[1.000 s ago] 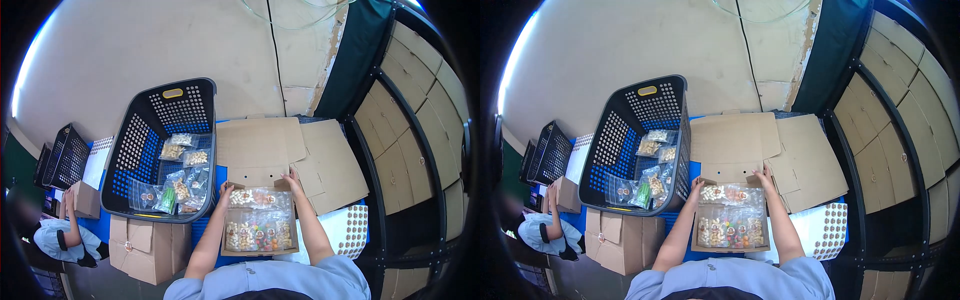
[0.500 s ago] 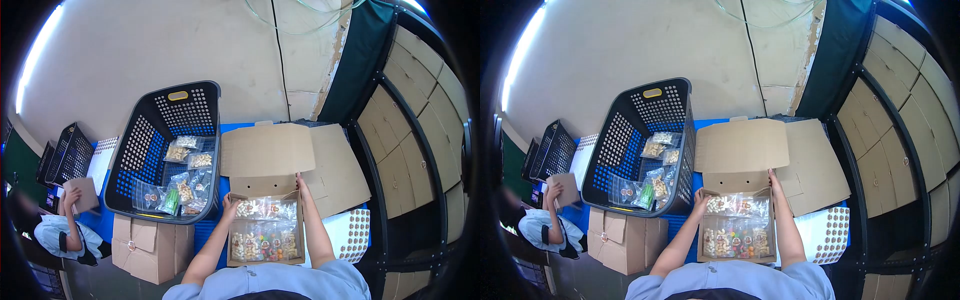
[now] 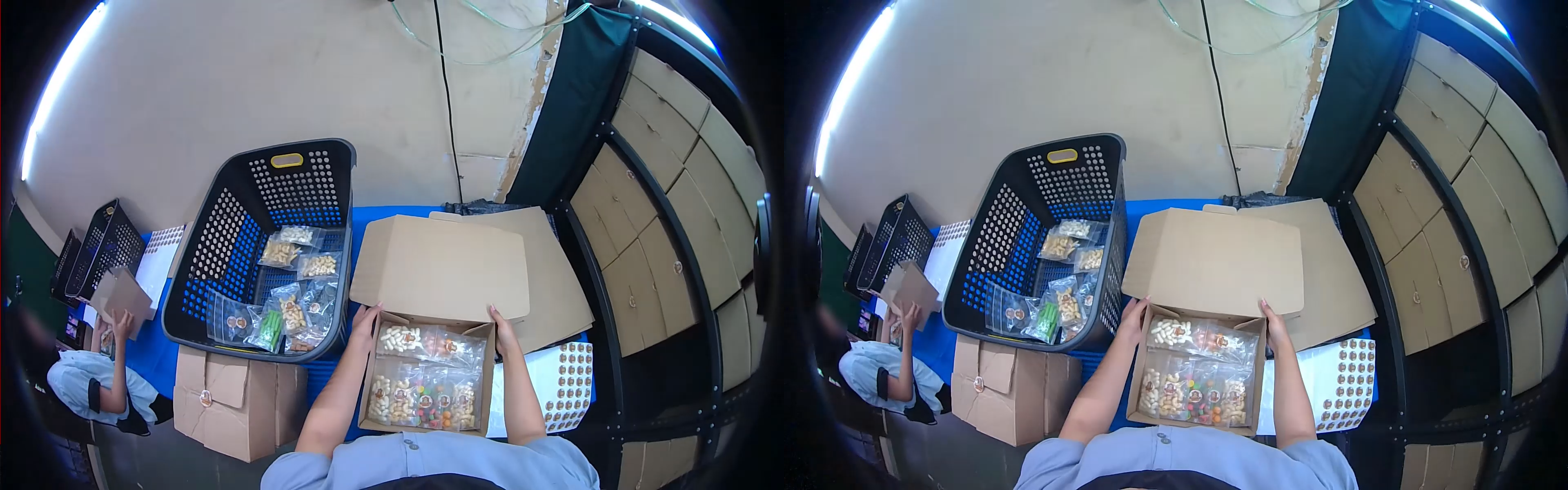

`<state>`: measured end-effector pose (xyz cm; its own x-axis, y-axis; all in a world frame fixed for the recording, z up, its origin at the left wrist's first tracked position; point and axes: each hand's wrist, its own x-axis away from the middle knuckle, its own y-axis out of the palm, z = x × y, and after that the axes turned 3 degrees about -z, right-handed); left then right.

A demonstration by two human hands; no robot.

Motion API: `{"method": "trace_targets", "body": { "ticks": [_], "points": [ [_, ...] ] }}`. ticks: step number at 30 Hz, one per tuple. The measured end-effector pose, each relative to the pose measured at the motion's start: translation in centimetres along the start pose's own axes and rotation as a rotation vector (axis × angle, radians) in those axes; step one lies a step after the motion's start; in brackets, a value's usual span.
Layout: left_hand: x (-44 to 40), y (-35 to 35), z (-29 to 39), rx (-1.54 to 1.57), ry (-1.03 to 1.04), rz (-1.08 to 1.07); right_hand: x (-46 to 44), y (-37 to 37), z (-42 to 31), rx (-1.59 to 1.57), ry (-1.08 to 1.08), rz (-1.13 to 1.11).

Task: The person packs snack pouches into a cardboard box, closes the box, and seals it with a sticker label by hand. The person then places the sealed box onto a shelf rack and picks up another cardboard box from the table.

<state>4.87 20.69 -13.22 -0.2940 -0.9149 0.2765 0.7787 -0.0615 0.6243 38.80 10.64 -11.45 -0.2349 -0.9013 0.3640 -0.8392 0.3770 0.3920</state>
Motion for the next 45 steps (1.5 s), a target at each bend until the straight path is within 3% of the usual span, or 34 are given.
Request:
{"method": "trace_targets", "body": {
  "ticks": [5,9,11,12,16,18,19,22,23,25,28,30,32,34,36,38,40,43,45],
  "points": [
    [0.2,2.1,0.1,-0.153,0.157,0.058,2.2,0.3,-1.1,0.342,-0.171,0.163],
    [0.2,2.5,-0.1,-0.227,0.228,0.016,1.7,-0.8,0.6,0.409,-0.143,0.322],
    [0.5,2.9,-0.2,-0.333,0.352,0.069,1.8,-0.6,0.8,0.526,-0.41,0.351],
    [0.5,2.8,-0.3,-0.337,0.34,0.066,2.2,-0.4,0.5,0.524,-0.402,0.361],
    [1.3,1.1,-0.6,-0.582,0.332,0.094,5.3,1.2,-1.1,0.504,-0.335,0.352],
    [2.0,0.4,-0.7,-0.828,0.519,0.089,5.6,0.9,-0.1,0.507,-0.388,0.284],
    [2.7,0.1,-0.9,-0.832,0.51,0.087,6.2,0.7,0.1,0.506,-0.38,0.29],
    [4.4,-0.4,-1.5,-0.834,0.424,0.151,8.5,0.6,-0.2,0.71,-0.565,0.016],
    [4.6,-0.5,-1.7,-0.854,0.416,0.091,9.0,1.0,-0.5,0.808,-0.608,0.036],
    [5.4,0.4,-1.4,-0.872,0.406,0.033,9.4,1.7,-0.9,0.768,-0.541,0.084],
    [5.0,1.4,-1.2,-0.831,0.344,0.108,8.1,2.0,-1.7,0.699,-0.474,0.125],
    [2.5,-1.5,-3.4,-0.776,0.475,0.202,7.0,2.2,-1.7,0.67,-0.463,0.117],
    [3.0,-2.6,-4.3,-0.798,0.484,0.209,5.8,2.5,-1.5,0.685,-0.301,0.156],
    [3.0,-2.2,-3.2,-0.837,0.523,0.237,4.4,2.9,-1.0,0.731,-0.346,0.136],
    [5.6,0.3,-1.2,-0.814,0.364,0.263,3.4,4.0,-1.0,0.847,-0.233,0.065],
    [5.2,-1.0,-2.6,-1.123,0.355,0.273,2.2,5.4,-0.5,0.778,-0.317,0.18],
    [5.0,-1.6,-2.6,-1.241,0.311,0.162,1.0,6.1,-1.2,0.752,-0.227,0.237],
    [8.3,1.2,-0.8,-1.348,0.239,0.091,-2.0,4.9,-0.4,0.636,-0.402,0.237],
    [13.5,5.1,3.6,-1.342,0.241,-0.113,-2.5,4.1,-0.7,0.795,-0.26,0.096]
  ]
}}
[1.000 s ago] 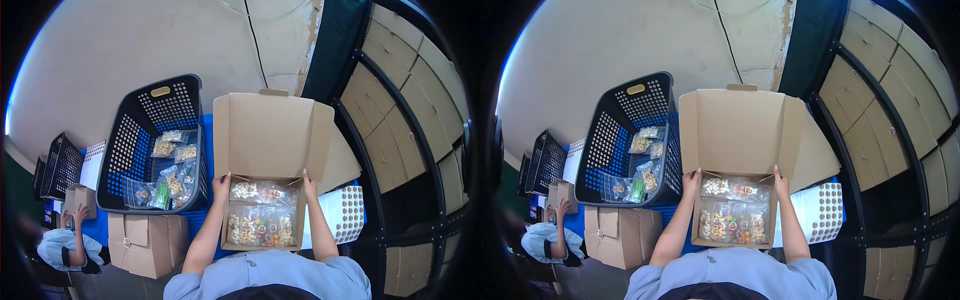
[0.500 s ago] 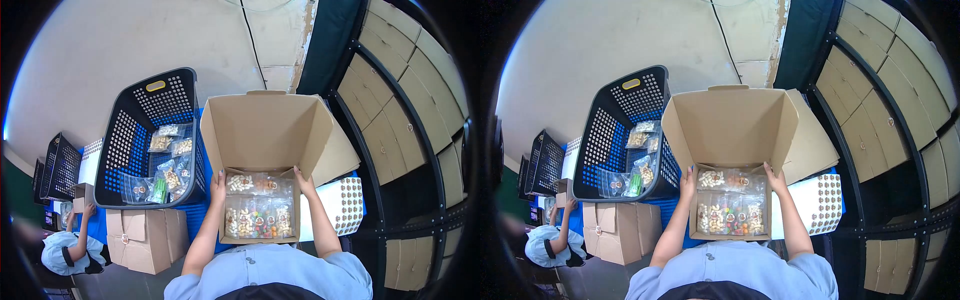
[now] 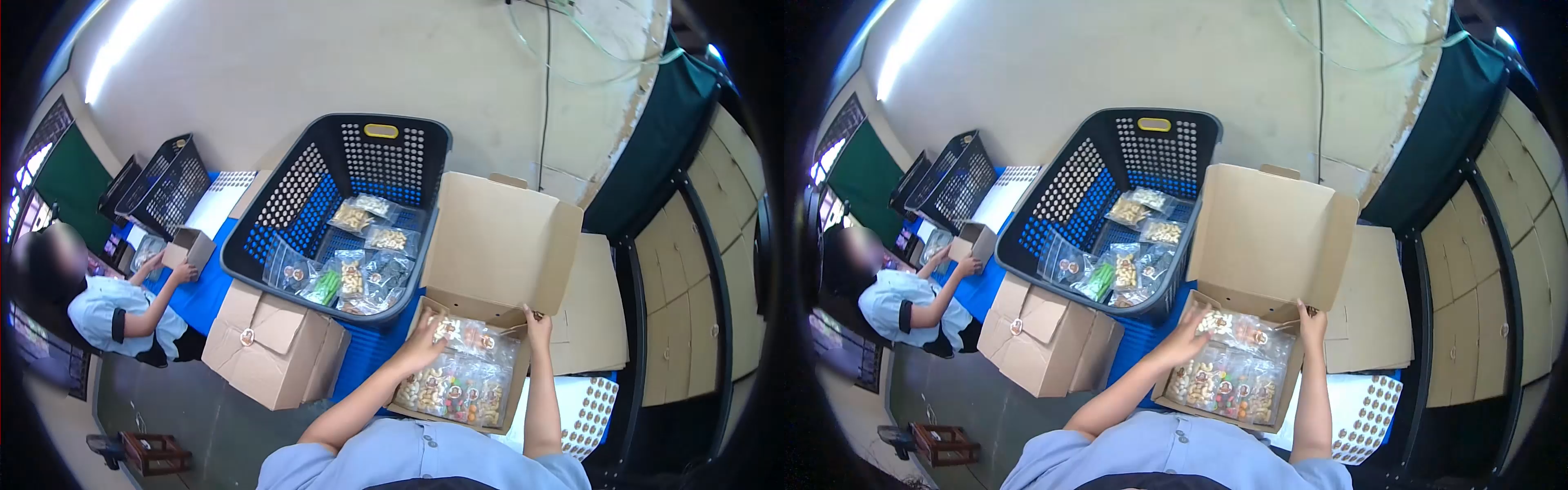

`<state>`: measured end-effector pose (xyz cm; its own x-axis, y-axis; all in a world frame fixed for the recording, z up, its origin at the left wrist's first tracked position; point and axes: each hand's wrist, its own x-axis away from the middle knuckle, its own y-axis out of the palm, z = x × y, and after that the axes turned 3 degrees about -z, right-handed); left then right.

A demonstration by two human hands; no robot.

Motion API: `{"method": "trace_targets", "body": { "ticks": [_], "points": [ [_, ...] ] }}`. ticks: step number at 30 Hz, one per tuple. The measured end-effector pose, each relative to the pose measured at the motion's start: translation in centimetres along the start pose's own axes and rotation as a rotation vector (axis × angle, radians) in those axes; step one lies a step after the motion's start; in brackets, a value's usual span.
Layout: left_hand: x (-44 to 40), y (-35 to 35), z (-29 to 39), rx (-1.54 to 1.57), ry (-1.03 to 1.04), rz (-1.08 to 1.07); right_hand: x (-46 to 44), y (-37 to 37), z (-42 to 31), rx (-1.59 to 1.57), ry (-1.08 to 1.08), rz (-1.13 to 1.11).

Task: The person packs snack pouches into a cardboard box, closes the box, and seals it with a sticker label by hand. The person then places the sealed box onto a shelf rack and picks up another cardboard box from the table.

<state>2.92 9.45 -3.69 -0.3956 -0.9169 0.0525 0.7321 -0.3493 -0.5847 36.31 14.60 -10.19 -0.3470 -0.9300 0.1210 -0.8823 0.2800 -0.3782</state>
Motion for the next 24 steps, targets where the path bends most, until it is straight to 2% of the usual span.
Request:
{"method": "trace_targets", "body": {
  "ticks": [1,2,3,4,6,9,10,12,14,15,17,21,23,24],
  "points": [
    [2.0,-2.3,2.8,0.091,0.067,-0.106,0.6,0.3,-0.2,0.009,-0.005,-0.015],
    [4.0,-5.0,5.3,0.181,0.137,-0.211,1.5,0.6,-0.8,0.001,-0.047,0.113],
    [6.2,-7.5,7.7,0.209,0.211,-0.207,2.5,0.6,-1.4,-0.007,-0.086,0.24],
    [8.4,-9.9,9.7,0.234,0.284,-0.204,3.1,0.5,-1.6,0.0,-0.086,0.229],
    [12.2,-14.8,12.1,0.252,0.297,-0.156,4.3,0.4,-1.9,0.186,-0.262,0.315],
    [16.3,-20.1,12.7,0.101,0.283,0.101,5.6,0.7,-4.5,0.292,-0.28,0.366],
    [17.2,-21.7,12.6,0.058,0.253,0.174,5.5,1.0,-5.4,0.297,-0.273,0.372],
    [17.8,-24.0,10.9,-0.059,0.246,0.322,5.4,1.0,-7.6,0.438,-0.442,0.361],
    [16.7,-26.4,9.4,-0.224,0.199,0.357,5.7,1.9,-12.1,0.457,-0.533,0.361],
    [15.9,-27.3,8.7,-0.21,0.218,0.336,6.0,2.5,-14.9,0.474,-0.574,0.362],
    [14.4,-28.8,7.2,-0.367,0.108,0.371,6.4,4.0,-20.5,0.477,-0.648,0.344],
    [11.6,-31.1,3.4,-0.276,0.117,0.299,5.3,9.9,-30.5,0.432,-0.863,0.284],
    [10.5,-30.9,0.1,-0.38,0.144,0.303,6.2,14.3,-35.3,0.405,-0.987,0.245],
    [10.0,-30.1,-1.2,-0.478,0.07,0.262,6.7,16.6,-37.3,0.395,-1.039,0.249]
  ]
}}
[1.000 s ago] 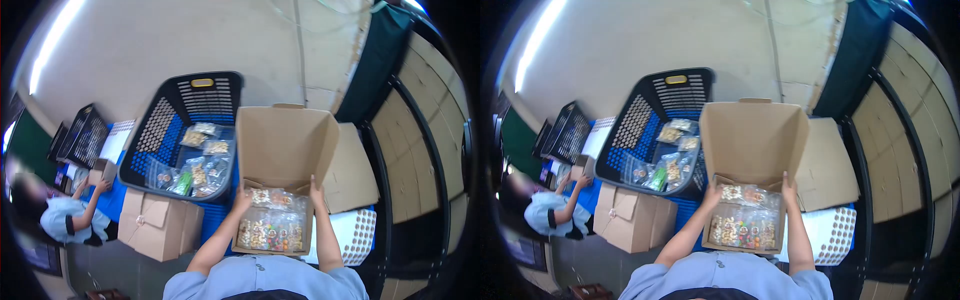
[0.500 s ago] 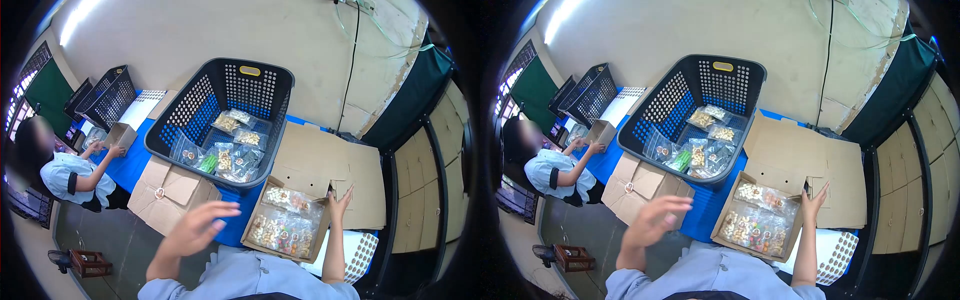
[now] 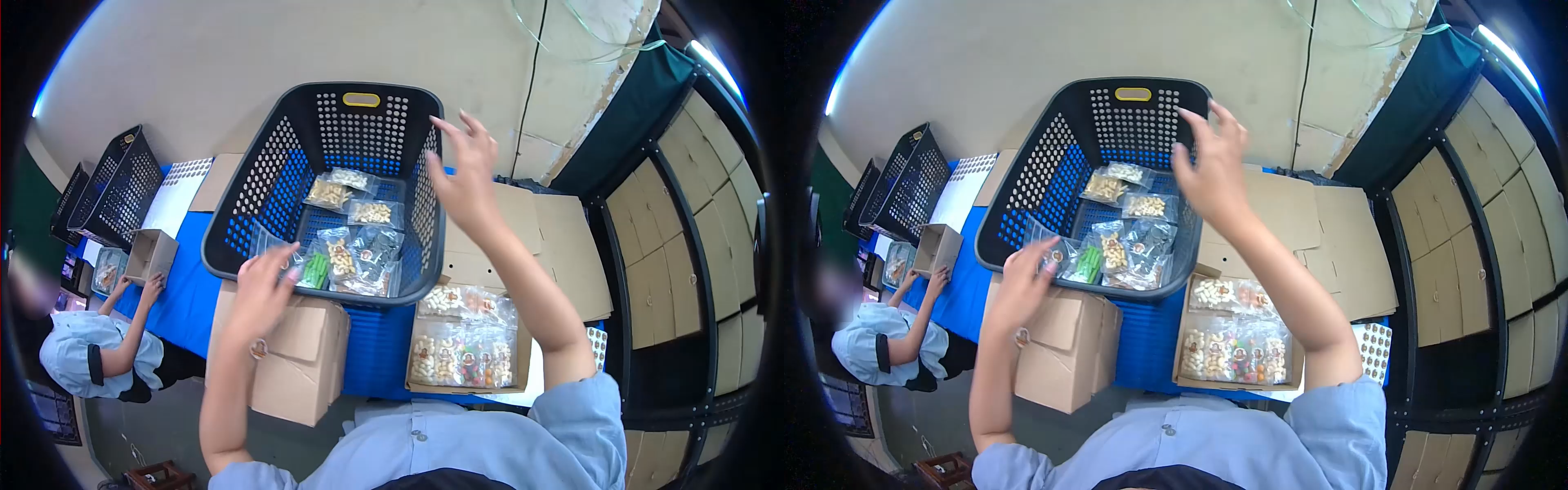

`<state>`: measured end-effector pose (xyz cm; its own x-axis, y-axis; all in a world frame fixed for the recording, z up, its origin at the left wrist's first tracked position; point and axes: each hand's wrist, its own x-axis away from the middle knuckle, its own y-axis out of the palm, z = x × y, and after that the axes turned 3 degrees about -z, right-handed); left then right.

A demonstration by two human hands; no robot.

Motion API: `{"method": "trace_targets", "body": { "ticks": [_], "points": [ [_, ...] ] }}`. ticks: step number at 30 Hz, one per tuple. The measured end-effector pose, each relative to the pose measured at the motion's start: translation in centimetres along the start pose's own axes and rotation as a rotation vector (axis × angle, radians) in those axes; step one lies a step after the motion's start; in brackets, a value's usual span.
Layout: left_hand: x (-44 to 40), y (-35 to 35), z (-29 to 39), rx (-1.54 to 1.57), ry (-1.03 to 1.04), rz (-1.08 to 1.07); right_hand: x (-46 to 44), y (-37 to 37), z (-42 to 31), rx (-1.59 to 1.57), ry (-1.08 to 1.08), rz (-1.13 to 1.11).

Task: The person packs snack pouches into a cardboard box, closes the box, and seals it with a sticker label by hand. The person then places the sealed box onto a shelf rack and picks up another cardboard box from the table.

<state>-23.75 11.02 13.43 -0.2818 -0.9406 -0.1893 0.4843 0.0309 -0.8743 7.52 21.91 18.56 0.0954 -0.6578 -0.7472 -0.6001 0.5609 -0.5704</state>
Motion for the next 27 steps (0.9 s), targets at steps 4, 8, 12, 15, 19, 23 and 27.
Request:
{"method": "trace_targets", "body": {
  "ticks": [4,8,12,15,19,23,27],
  "points": [
    [0.5,0.9,1.0,-0.115,0.019,0.057,-3.5,6.3,-5.6,-0.029,-0.392,0.032],
    [0.1,1.1,0.2,-0.132,0.062,0.057,-3.2,14.0,-7.8,0.016,-0.761,-0.195],
    [0.1,0.9,0.3,-0.157,0.033,0.054,0.6,23.4,-6.8,0.303,-1.099,-0.755],
    [0.4,1.5,-0.4,-0.141,0.026,0.122,3.3,28.5,-5.7,0.428,-0.875,-1.33],
    [0.4,1.5,-0.2,-0.19,-0.037,0.103,8.5,36.7,-2.7,0.855,-0.743,-1.835],
    [0.1,1.4,-0.3,-0.182,-0.011,0.088,13.4,36.6,1.6,0.576,-1.077,-1.506],
    [-0.1,1.6,-0.3,-0.186,0.0,0.079,13.2,36.8,2.7,0.357,-1.056,-1.437]
  ]
}}
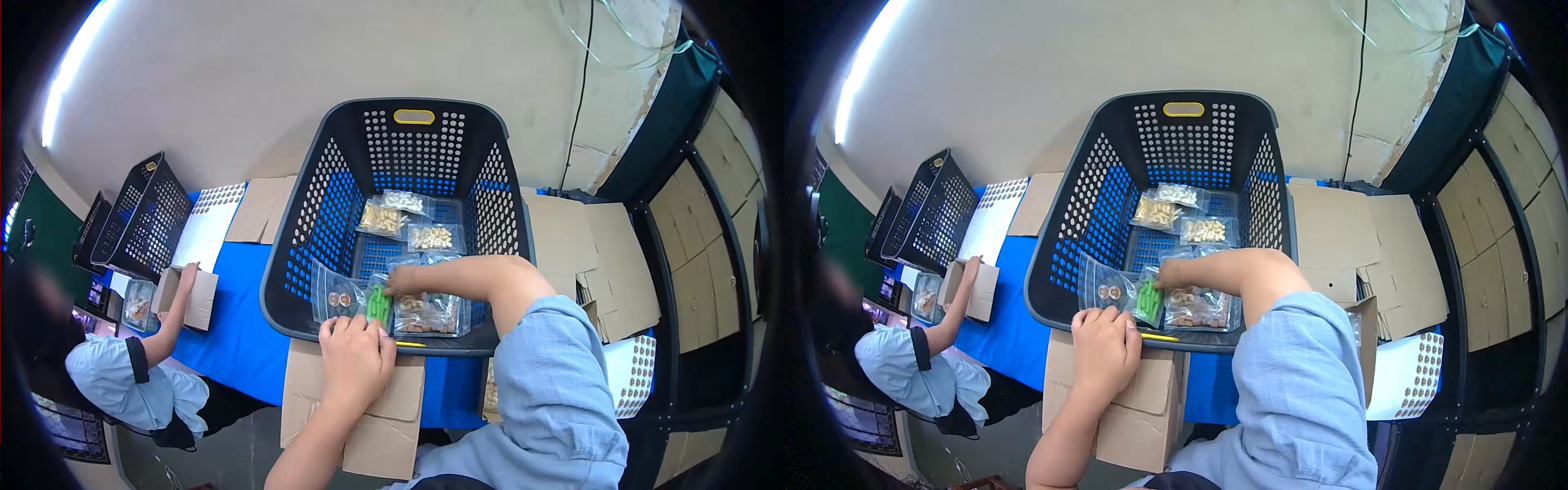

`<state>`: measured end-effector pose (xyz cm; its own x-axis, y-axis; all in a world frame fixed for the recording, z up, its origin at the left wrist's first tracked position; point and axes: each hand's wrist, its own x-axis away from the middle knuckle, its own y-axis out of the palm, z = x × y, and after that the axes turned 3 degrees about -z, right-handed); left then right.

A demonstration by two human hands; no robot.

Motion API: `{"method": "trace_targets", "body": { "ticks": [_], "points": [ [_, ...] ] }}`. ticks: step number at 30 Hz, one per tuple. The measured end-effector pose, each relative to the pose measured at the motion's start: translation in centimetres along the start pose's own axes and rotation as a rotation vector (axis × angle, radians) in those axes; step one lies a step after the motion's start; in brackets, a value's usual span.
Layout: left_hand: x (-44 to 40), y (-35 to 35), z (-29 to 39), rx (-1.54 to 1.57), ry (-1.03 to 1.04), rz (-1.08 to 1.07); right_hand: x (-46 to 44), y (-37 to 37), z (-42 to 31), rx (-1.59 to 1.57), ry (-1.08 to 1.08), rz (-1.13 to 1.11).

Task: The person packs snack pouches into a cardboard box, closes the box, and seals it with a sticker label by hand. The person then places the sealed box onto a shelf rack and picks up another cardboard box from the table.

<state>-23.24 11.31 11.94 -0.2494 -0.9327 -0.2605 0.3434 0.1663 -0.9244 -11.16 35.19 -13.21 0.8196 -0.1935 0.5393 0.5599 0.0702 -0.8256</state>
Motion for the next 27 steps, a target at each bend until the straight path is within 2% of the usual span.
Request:
{"method": "trace_targets", "body": {
  "ticks": [1,4,5,7,8,9,13,16,18,20,22,23,24,26,27],
  "points": [
    [0.1,0.1,0.2,-0.001,0.007,0.003,0.9,-0.5,0.2,-0.048,-0.007,-0.072],
    [0.0,0.0,0.1,-0.006,-0.016,0.023,2.2,-4.3,0.9,0.011,0.067,-0.053],
    [0.1,0.1,0.3,-0.014,-0.026,0.038,3.0,-6.3,1.5,0.051,0.044,-0.118],
    [0.1,0.2,0.5,-0.042,-0.032,0.045,4.2,-8.9,2.5,0.098,0.121,0.025],
    [0.1,0.3,0.6,-0.041,-0.034,0.042,7.6,-12.2,2.4,0.045,0.152,0.264],
    [0.2,0.3,0.8,-0.061,-0.032,0.049,11.1,-15.8,2.1,-0.027,0.136,0.342],
    [0.0,-0.3,1.2,-0.07,-0.037,0.009,23.1,-21.8,1.3,0.204,0.105,0.782],
    [0.3,-0.7,1.6,-0.067,-0.051,-0.011,32.9,-22.2,-2.7,0.167,0.179,0.823],
    [0.4,-1.2,2.9,-0.076,-0.04,-0.009,38.4,-21.0,-5.9,0.249,0.223,0.893],
    [0.9,-3.0,5.7,-0.288,0.001,0.07,43.4,-19.3,-9.3,0.212,0.287,0.878],
    [1.9,-5.1,10.1,-0.284,0.019,0.05,47.6,-17.8,-12.8,0.134,0.324,0.802],
    [2.9,-5.5,12.4,-0.064,0.039,0.018,49.2,-16.8,-14.4,0.058,0.352,0.732],
    [3.8,-5.2,14.5,0.157,0.056,-0.017,50.4,-15.6,-16.0,0.118,0.385,0.681],
    [5.7,-3.6,18.6,0.563,0.157,-0.252,51.4,-13.3,-19.4,0.092,0.341,0.739],
    [6.6,-1.9,20.7,0.851,0.123,-0.335,51.5,-12.4,-21.1,0.061,0.292,0.726]
  ]
}}
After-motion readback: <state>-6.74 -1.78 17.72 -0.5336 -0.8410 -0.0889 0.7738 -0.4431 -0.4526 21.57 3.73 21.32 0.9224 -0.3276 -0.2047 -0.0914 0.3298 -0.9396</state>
